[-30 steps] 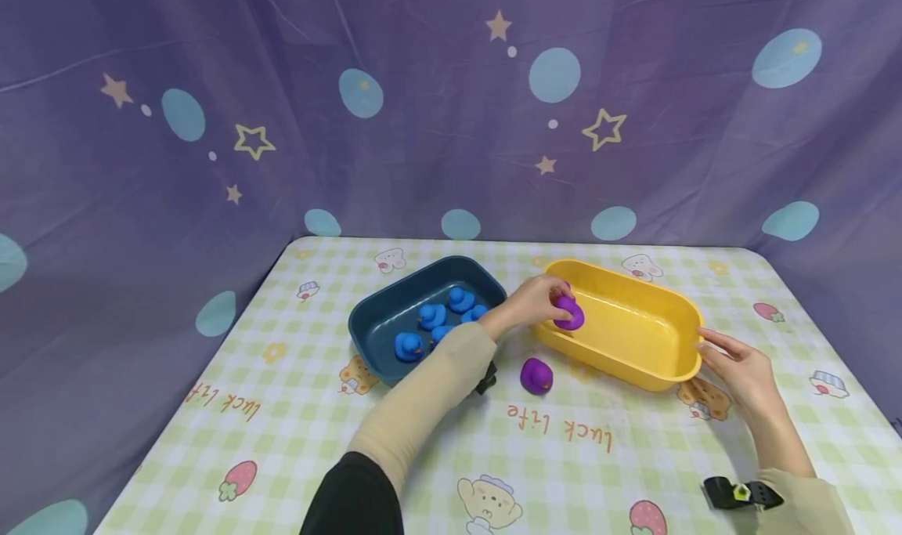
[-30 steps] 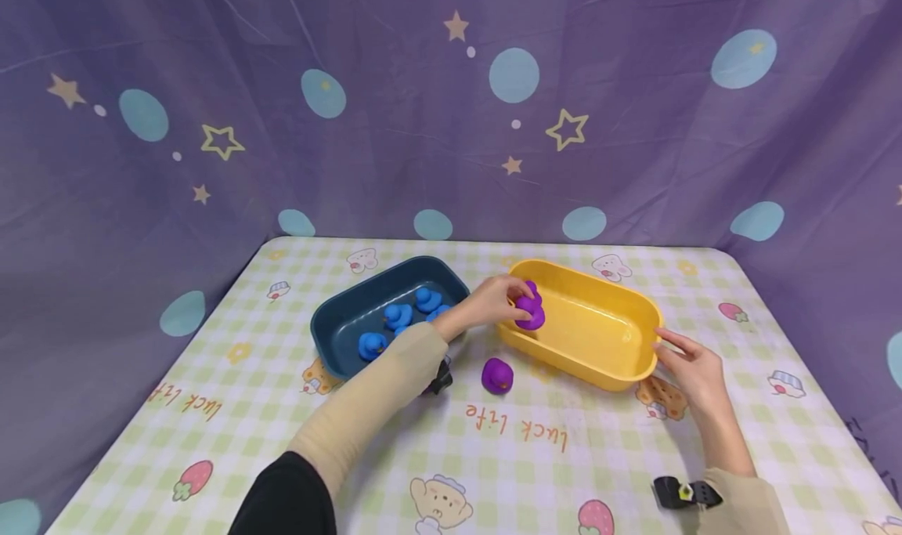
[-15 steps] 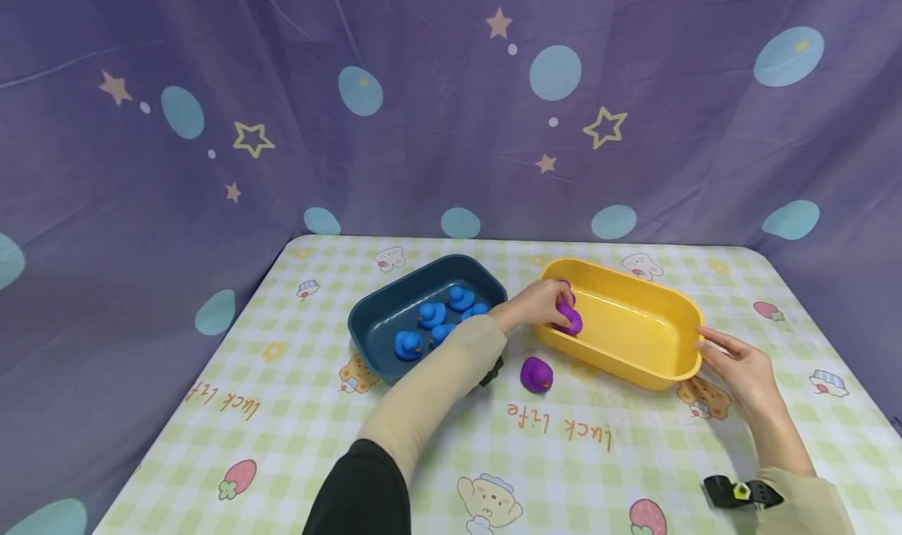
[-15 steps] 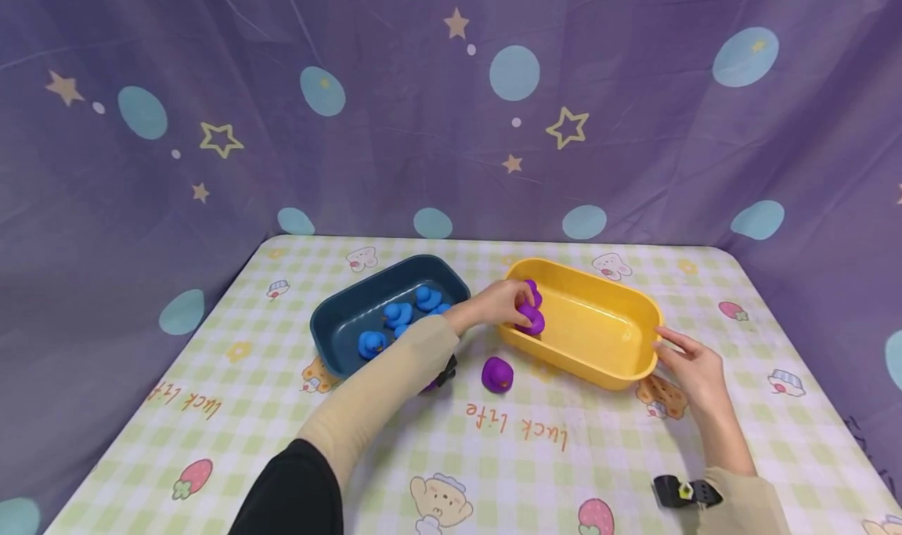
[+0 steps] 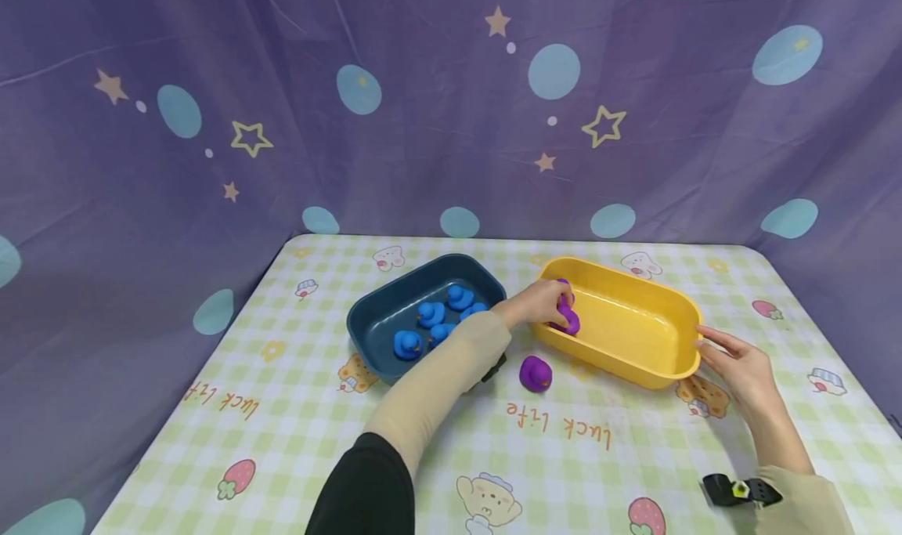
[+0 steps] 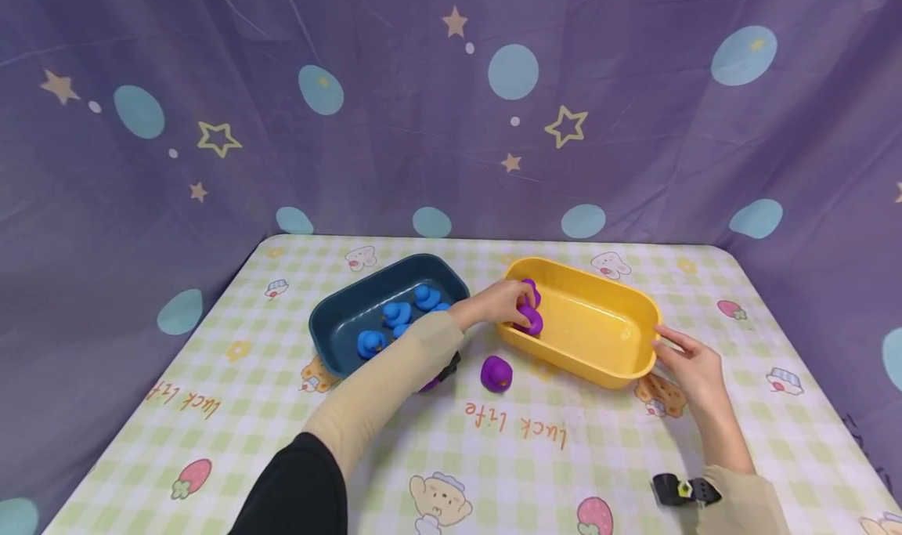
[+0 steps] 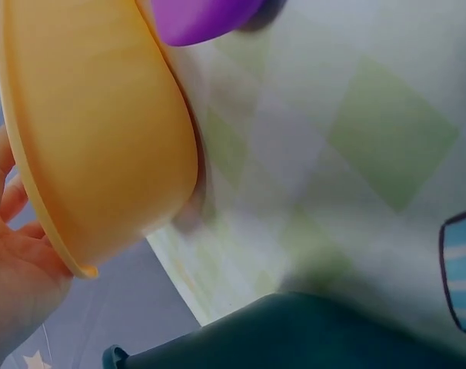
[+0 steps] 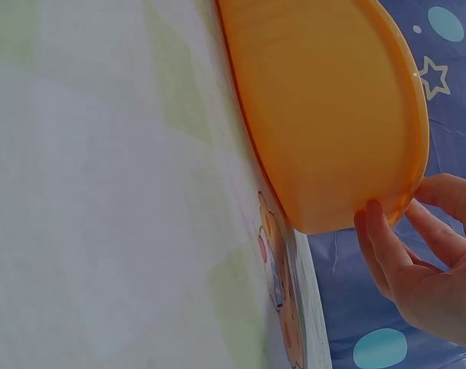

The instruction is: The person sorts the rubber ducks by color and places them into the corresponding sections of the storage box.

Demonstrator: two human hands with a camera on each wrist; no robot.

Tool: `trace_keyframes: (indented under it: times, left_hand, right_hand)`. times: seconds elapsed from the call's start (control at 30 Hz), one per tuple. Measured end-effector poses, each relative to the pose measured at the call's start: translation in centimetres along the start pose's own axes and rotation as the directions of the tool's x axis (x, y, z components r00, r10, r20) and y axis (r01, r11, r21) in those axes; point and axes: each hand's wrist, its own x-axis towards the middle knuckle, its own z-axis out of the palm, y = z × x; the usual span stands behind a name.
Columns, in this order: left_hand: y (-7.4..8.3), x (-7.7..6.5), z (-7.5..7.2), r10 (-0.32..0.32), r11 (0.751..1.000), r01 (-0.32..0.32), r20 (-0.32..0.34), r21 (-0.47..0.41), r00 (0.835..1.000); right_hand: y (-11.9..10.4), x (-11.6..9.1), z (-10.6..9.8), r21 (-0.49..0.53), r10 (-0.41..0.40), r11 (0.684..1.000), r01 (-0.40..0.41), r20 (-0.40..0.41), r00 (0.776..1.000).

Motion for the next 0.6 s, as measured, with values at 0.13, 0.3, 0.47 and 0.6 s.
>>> trace_keyframes:
  times: [0.13, 0.3, 0.47, 0.6]
  left_hand:
    - [-0.04, 0.03, 0.05, 0.008, 1.0, -0.008, 0.006, 0.015, 1.0]
    - [0.04, 0.06, 0.04, 0.01, 1.0, -0.011, 0.019, 0.019, 1.0]
    - [0.2, 0.0, 0.04, 0.002, 1.0, -0.003, 0.033, 0.028, 0.999]
    - [0.28, -0.08, 0.04, -0.004, 0.999, 0.002, 0.04, 0.041, 0.999]
  right_hand:
    - [-0.02, 0.0, -0.01, -0.005, -0.002, 1.0, 0.002, 0.003, 1.0]
    - [0.0, 0.0, -0.04, -0.011, 0.004, 1.0, -0.004, 0.003, 1.0]
    - [-0.01, -0.02, -0.02, -0.022, 0.012, 1.0, -0.012, 0.0, 1.0]
    - [-0.04, -0.08, 0.02, -0.02, 0.011, 1.0, -0.011, -0.001, 1.0]
